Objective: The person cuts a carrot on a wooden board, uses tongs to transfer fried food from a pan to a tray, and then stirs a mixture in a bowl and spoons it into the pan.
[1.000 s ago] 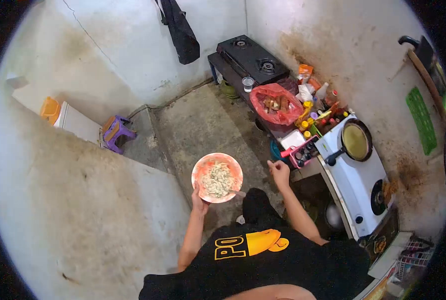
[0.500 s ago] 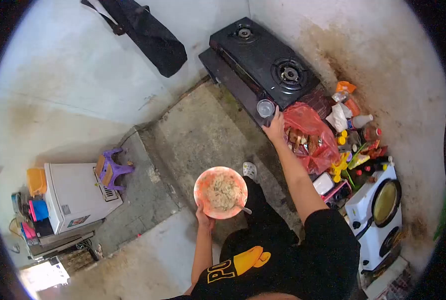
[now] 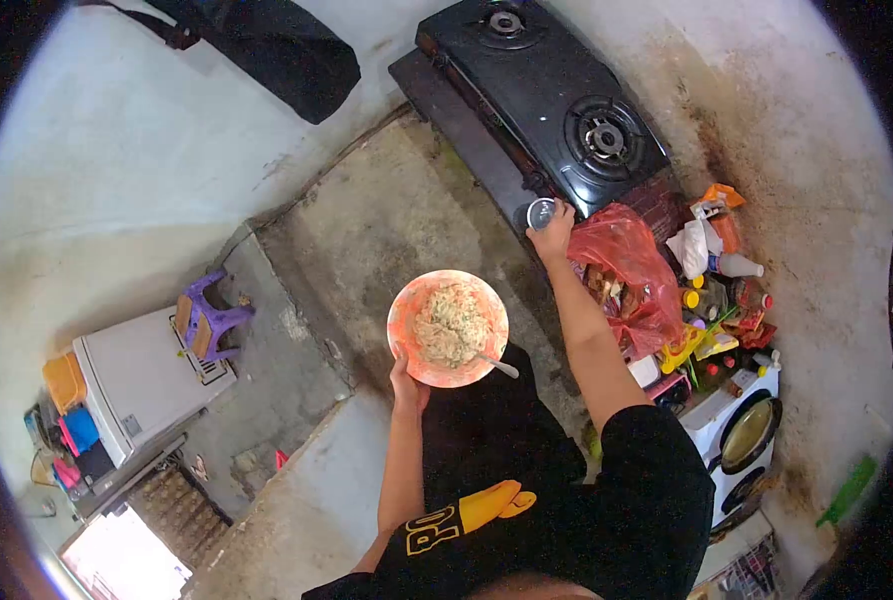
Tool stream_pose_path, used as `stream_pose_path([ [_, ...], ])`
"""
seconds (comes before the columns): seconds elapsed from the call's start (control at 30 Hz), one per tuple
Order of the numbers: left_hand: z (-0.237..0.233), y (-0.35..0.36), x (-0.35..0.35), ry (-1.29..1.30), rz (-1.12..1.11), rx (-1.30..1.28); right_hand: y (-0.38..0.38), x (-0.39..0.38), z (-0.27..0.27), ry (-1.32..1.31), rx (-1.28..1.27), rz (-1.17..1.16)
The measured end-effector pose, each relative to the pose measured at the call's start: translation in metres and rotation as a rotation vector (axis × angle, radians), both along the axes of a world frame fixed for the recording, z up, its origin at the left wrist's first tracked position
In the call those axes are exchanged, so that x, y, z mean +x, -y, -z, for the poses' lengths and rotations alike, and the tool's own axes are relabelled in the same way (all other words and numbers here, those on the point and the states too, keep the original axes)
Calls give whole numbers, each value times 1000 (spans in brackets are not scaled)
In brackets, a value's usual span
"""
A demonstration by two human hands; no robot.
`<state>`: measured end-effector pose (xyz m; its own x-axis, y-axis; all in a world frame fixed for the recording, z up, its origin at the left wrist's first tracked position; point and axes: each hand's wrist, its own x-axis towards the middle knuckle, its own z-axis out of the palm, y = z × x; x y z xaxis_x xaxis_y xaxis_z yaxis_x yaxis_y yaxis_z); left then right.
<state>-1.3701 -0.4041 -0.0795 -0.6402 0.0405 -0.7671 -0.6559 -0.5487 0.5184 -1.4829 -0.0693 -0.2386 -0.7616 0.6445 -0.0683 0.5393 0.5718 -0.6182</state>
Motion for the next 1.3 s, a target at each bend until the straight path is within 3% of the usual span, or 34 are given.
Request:
stream_pose_path([
  [0.17,6,5,-5,-58,150,135,8,21,-52,-241,-30,-89],
  [0.33,-16,-2,-9,-68,265,95,26,63,-201,-454,61,-342],
  [0.53,-73,-3,7,-159,553,203,71,153,-356,-371,150,-401],
  [0.77,-132,11,69,-238,772,342,128,275,-434,-394,391,-372],
  [1.03,-198,16,168,-173,1146,374,190,427,-482,-332,534,-77],
  [1.13,-205,-11,218,-155,1293,350,180,492,-488,-316,531,53],
  [1.3,-186,-26,316,-120,1500,519,202,620,-500,-271,542,295],
])
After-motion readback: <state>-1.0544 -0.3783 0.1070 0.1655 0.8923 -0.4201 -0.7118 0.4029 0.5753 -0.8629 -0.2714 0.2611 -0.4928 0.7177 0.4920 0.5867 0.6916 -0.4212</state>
